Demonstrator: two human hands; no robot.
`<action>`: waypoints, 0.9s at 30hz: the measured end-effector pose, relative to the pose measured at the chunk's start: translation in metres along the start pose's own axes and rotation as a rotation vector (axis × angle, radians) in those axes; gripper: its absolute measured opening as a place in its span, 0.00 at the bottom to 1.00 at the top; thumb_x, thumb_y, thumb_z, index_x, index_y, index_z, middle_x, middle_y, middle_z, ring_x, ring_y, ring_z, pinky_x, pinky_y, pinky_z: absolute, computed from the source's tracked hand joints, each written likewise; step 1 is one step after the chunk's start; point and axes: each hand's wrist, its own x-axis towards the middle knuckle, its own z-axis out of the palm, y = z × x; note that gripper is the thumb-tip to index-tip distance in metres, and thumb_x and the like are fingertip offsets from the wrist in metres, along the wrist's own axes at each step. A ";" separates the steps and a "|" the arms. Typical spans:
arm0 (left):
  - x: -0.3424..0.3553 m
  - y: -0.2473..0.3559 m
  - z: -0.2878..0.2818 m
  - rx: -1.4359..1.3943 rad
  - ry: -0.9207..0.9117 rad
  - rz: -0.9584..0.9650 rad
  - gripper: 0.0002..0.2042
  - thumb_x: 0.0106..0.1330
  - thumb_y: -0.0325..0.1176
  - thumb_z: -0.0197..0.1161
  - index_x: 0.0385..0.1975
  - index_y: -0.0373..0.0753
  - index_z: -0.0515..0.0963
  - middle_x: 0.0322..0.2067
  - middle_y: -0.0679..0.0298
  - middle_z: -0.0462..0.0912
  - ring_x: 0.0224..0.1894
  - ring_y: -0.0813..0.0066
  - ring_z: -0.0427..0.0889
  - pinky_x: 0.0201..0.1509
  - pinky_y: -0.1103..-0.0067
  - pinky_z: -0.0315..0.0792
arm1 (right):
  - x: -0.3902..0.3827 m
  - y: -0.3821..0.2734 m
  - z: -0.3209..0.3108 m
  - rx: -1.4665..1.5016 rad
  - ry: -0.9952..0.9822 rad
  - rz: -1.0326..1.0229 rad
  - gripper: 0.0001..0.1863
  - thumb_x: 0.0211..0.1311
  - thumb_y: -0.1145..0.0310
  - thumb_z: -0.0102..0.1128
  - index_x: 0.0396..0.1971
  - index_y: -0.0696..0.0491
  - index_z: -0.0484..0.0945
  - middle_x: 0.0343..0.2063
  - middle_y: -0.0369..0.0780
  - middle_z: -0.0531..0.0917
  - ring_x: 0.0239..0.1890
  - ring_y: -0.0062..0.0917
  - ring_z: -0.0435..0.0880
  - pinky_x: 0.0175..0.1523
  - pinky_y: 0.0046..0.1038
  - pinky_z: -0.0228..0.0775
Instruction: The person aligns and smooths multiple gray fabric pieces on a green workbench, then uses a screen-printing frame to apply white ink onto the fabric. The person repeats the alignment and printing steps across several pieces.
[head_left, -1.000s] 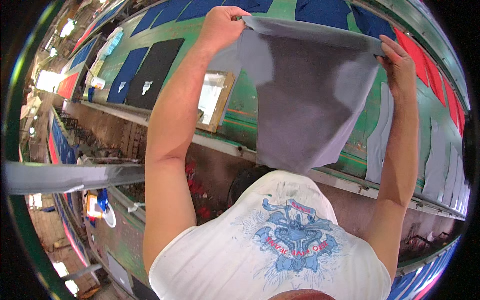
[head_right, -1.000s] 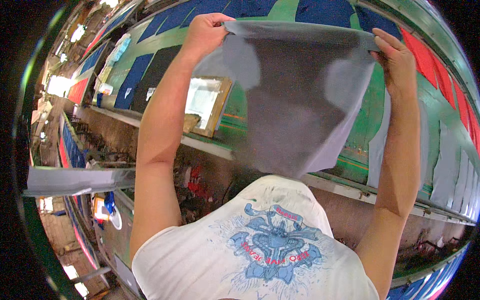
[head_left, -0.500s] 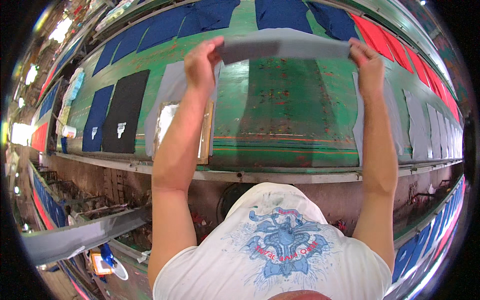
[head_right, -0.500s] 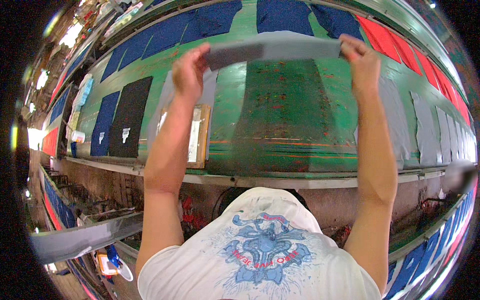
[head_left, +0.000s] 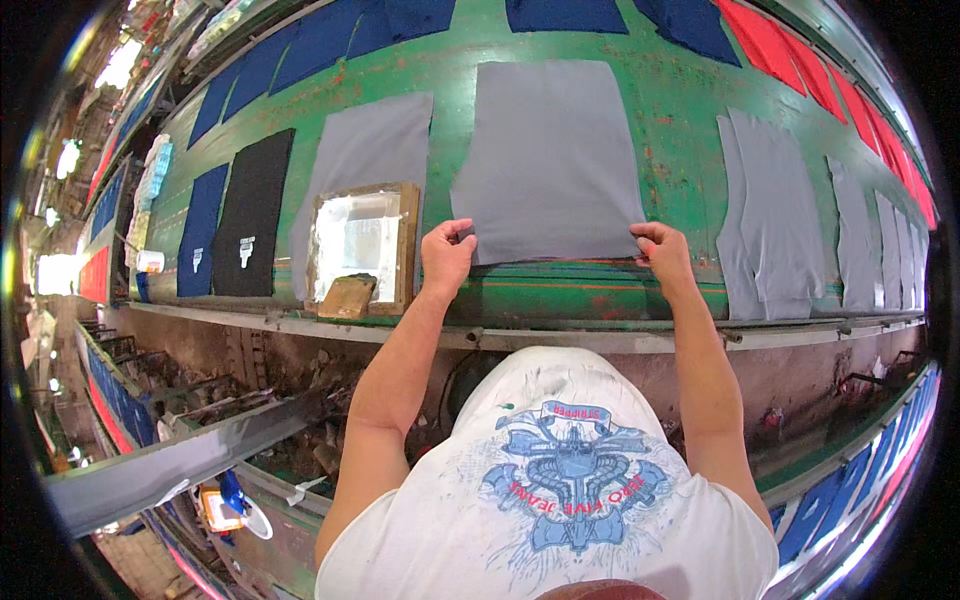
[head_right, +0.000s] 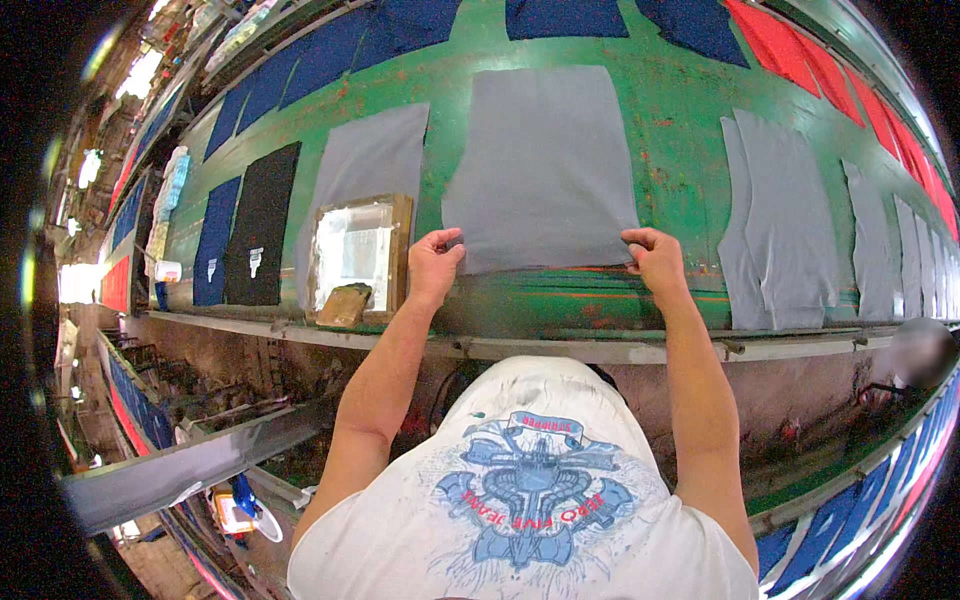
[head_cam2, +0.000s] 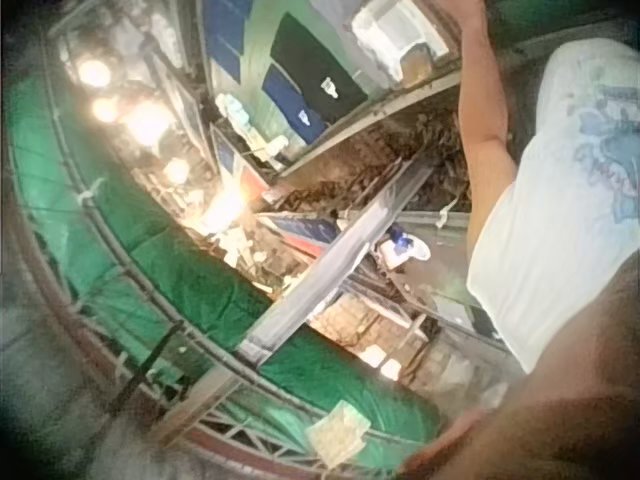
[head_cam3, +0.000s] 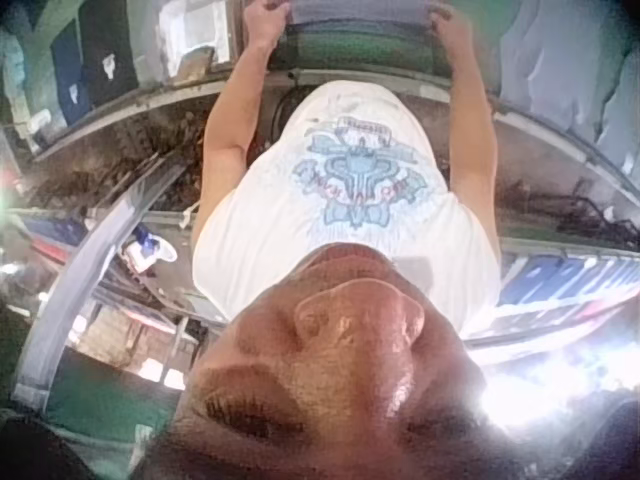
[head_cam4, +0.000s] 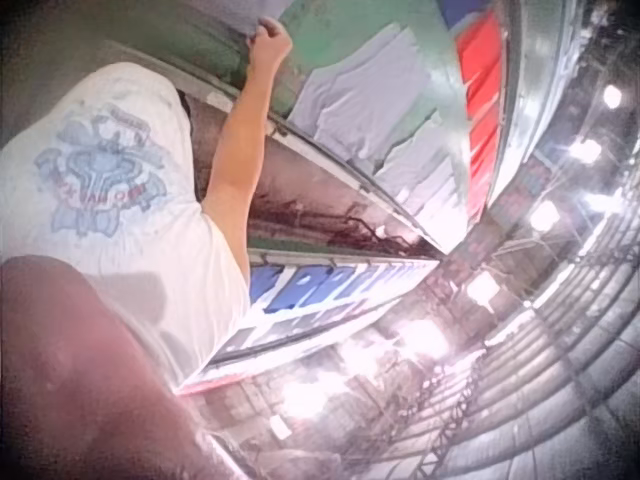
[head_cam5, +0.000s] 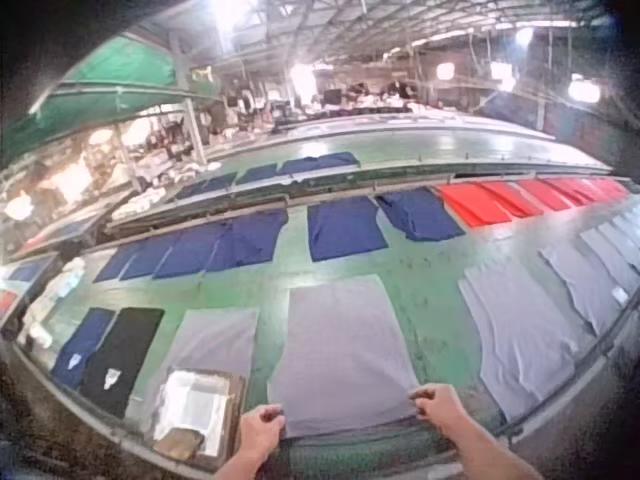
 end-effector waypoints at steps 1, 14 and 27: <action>-0.004 -0.002 0.002 0.011 -0.018 0.010 0.14 0.68 0.22 0.74 0.53 0.32 0.90 0.33 0.68 0.87 0.32 0.83 0.82 0.37 0.79 0.81 | 0.002 0.003 -0.001 -0.033 -0.003 -0.021 0.13 0.74 0.77 0.64 0.52 0.54 0.92 0.43 0.36 0.91 0.37 0.20 0.87 0.42 0.27 0.84; -0.017 0.011 -0.002 0.059 -0.047 -0.045 0.21 0.66 0.22 0.75 0.60 0.31 0.87 0.33 0.63 0.89 0.28 0.81 0.84 0.32 0.80 0.80 | 0.014 0.007 -0.023 -0.393 0.002 -0.176 0.10 0.64 0.66 0.76 0.38 0.57 0.92 0.31 0.42 0.93 0.34 0.31 0.92 0.44 0.35 0.82; -0.033 -0.002 0.003 0.120 -0.125 -0.047 0.13 0.73 0.30 0.75 0.55 0.37 0.91 0.32 0.67 0.89 0.27 0.84 0.83 0.29 0.81 0.79 | -0.010 0.005 -0.015 -0.563 0.035 -0.314 0.11 0.66 0.64 0.74 0.39 0.56 0.92 0.36 0.45 0.94 0.40 0.38 0.93 0.50 0.38 0.83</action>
